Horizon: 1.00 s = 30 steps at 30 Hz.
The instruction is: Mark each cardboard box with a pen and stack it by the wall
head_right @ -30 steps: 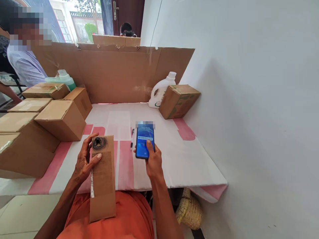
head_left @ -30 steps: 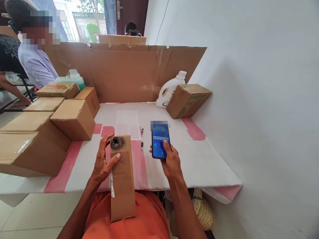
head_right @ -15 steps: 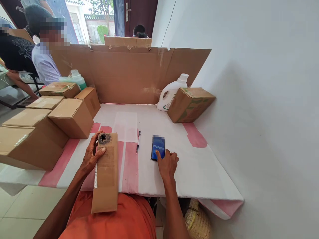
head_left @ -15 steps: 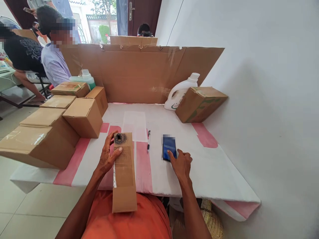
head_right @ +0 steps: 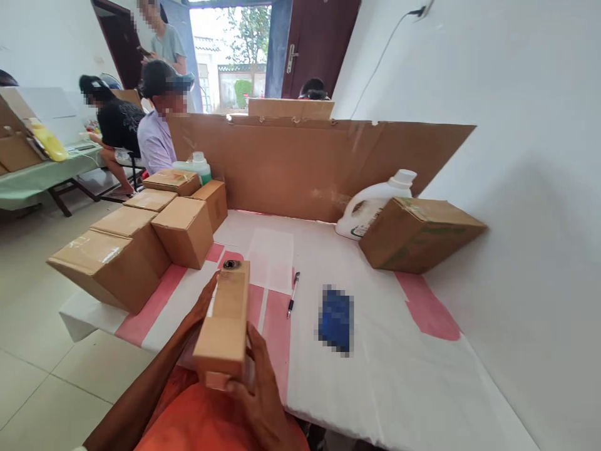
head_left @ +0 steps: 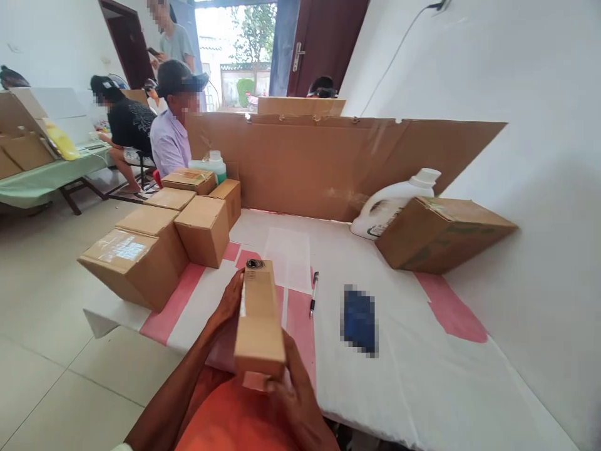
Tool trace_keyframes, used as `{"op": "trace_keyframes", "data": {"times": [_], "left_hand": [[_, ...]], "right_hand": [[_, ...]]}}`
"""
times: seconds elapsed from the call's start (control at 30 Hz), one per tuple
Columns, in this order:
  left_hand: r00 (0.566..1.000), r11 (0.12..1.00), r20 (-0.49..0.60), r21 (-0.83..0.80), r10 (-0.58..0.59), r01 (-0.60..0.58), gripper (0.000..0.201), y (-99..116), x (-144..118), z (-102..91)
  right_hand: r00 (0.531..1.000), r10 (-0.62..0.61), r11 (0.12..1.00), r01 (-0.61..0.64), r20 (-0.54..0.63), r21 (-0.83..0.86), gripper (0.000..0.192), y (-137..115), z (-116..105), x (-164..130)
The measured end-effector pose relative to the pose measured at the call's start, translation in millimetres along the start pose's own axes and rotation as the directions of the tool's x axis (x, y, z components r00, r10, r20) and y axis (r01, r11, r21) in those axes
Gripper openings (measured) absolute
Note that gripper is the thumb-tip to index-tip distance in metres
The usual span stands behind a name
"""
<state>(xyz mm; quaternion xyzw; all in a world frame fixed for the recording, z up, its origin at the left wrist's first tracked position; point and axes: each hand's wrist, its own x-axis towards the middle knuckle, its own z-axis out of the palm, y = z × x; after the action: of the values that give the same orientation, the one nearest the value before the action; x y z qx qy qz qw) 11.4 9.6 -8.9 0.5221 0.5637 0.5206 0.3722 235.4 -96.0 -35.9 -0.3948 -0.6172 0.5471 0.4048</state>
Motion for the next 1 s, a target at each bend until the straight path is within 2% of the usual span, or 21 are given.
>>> {"op": "trace_keyframes", "data": {"times": [0.1,0.17,0.23,0.3,0.37,0.43,0.53,0.6,0.7,0.77,0.83,0.9,0.93,1.0], "left_hand": [[0.999,0.997,0.036,0.077,-0.035,0.032,0.063,5.4,-17.0,-11.7],[0.995,0.988,0.033,0.123,-0.093,0.089,0.062,2.8,-30.4,-16.6],[0.989,0.977,0.001,0.155,-0.146,0.144,0.063,-2.7,-41.5,-19.0],[0.984,0.969,-0.078,0.176,-0.163,0.174,0.068,-7.2,-48.1,-20.3],[0.977,0.969,-0.167,0.183,-0.135,0.166,0.075,-8.0,-49.5,-21.4],[0.975,0.978,-0.205,0.170,-0.082,0.118,0.075,-5.4,-47.6,-22.2],[0.991,0.994,-0.137,0.104,-0.002,0.016,0.072,-1.1,-46.7,-19.4],[0.995,0.997,-0.105,0.081,-0.001,0.010,0.069,-1.3,-52.8,-14.5],[0.986,0.991,-0.156,0.115,-0.056,0.074,0.069,-5.2,-74.7,-7.7],[0.979,0.979,-0.205,0.195,-0.013,0.054,0.068,-7.9,-93.9,-8.0],[0.963,0.949,-0.253,0.314,0.088,-0.004,0.069,-10.7,-109.8,-14.2],[0.934,0.919,-0.321,0.393,0.157,-0.019,0.070,-14.9,-117.2,-26.5],[0.917,0.918,-0.366,0.396,0.157,0.001,0.068,-17.8,-116.9,-34.9],[0.886,0.942,-0.457,0.323,0.075,0.087,0.064,-25.2,-109.8,-55.0]], "right_hand": [[0.984,0.025,0.967,0.021,-0.178,0.254,0.079,-28.6,-16.6,14.9],[0.959,-0.018,0.965,0.090,-0.283,0.244,0.083,-52.4,-26.6,32.0],[0.953,-0.120,0.972,0.170,-0.280,0.162,0.092,-71.2,-29.0,54.7],[0.974,-0.149,0.985,0.161,-0.168,0.058,0.088,-76.8,-22.0,78.8],[0.997,-0.070,0.996,0.068,-0.030,-0.059,0.078,-66.5,-8.3,98.9],[0.999,0.007,0.990,0.001,0.051,-0.141,0.073,-45.4,7.1,111.0],[0.999,-0.003,0.990,0.009,0.039,-0.137,0.068,-14.7,22.3,114.0],[0.999,-0.027,0.990,0.029,0.017,-0.136,0.065,-4.3,24.4,109.3],[0.997,-0.058,0.987,0.065,0.052,-0.149,0.060,0.3,22.0,101.1],[0.993,-0.072,0.983,0.088,0.097,-0.163,0.046,3.2,24.9,99.3],[0.980,-0.112,0.975,0.140,0.162,-0.172,0.034,8.0,36.4,102.4],[0.961,-0.177,0.959,0.217,0.212,-0.180,0.031,12.4,56.7,110.2],[0.952,-0.206,0.946,0.253,0.228,-0.204,0.032,13.4,68.9,115.2],[0.944,-0.223,0.901,0.295,0.243,-0.318,0.038,12.2,93.7,125.4]]}}
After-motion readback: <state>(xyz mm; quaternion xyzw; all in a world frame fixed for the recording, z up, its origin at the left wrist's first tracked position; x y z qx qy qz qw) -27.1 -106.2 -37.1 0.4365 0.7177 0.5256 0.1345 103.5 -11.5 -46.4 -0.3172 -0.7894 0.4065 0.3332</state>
